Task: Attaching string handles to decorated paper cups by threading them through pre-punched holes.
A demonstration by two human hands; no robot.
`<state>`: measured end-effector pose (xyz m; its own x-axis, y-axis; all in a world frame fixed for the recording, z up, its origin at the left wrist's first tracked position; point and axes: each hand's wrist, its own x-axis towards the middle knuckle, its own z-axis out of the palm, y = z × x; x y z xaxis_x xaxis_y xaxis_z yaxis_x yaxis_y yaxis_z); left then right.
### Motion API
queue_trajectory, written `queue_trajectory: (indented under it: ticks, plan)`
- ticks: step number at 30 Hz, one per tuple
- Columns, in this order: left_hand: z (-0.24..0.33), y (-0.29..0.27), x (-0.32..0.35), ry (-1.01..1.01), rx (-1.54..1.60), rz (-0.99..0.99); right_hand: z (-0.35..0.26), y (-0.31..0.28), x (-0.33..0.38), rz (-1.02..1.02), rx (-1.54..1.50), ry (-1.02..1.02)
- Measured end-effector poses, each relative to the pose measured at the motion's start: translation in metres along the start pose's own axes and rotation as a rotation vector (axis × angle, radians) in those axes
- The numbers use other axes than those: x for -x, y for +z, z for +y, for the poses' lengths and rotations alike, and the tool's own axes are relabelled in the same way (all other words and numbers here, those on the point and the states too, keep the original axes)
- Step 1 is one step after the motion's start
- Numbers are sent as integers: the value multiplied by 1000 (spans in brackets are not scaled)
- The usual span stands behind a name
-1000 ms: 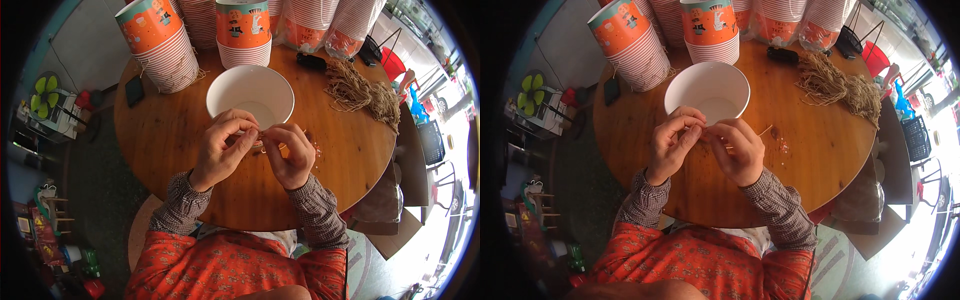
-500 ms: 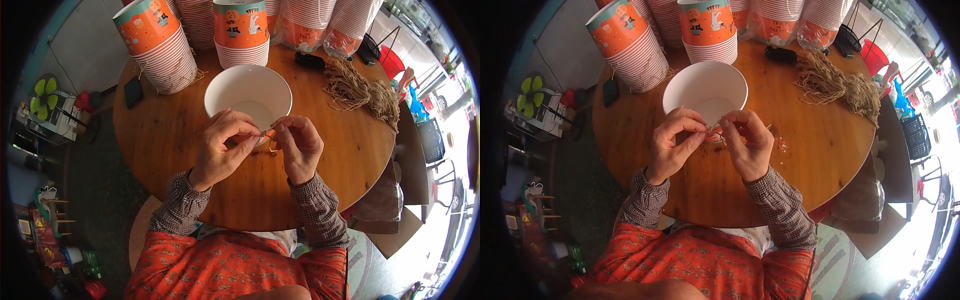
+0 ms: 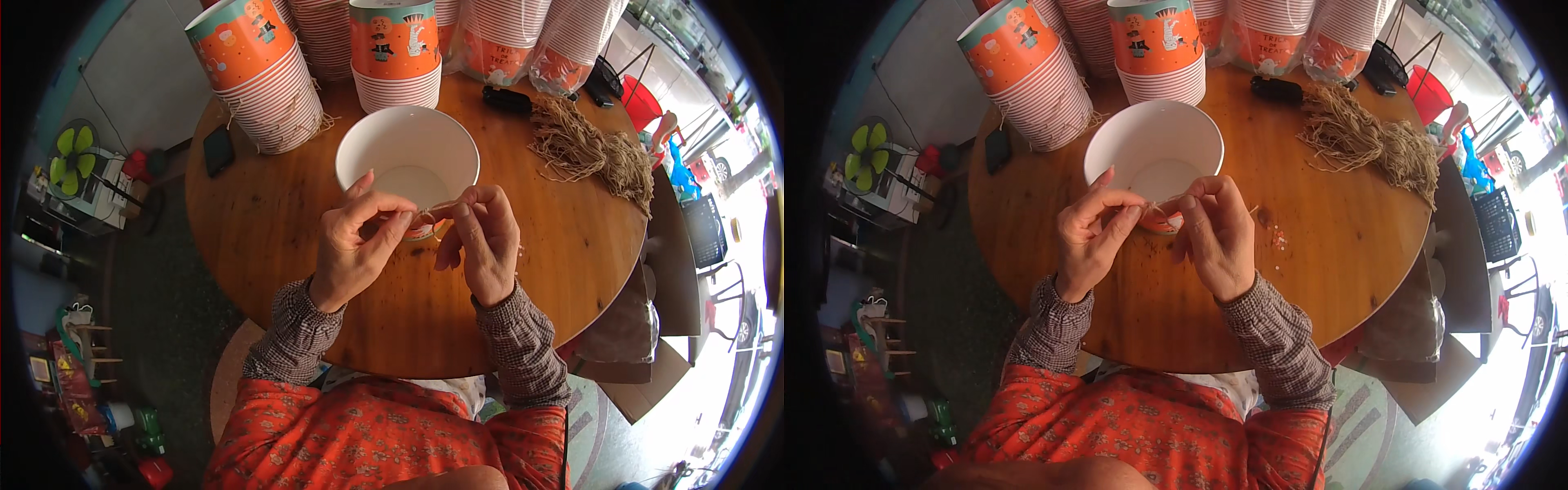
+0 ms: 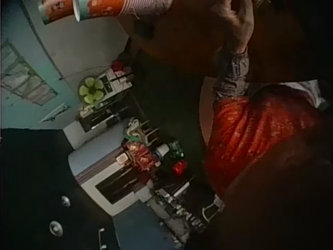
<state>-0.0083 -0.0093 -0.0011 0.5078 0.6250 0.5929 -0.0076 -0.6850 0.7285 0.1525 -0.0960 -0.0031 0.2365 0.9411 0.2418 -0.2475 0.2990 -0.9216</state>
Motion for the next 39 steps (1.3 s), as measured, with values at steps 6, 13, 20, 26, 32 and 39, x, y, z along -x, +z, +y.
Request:
queue_trajectory:
  ticks: [6,13,20,26,32,39]
  plan:
    - [-2,3,-2,87,-61,91,1,4,0,6,80,68]
    - [0,2,1,-19,-37,105,5,-6,-1,-108,-133,93]
    - [-6,7,3,-23,46,104,8,-5,-3,-6,-100,11]
    - [-4,7,1,13,-57,64,10,-6,0,54,-184,-38]
    - [-4,4,-3,17,-130,36,11,-12,-5,35,-133,-77]
    - [7,11,-6,211,-275,-62,4,-7,2,-42,-9,-66]
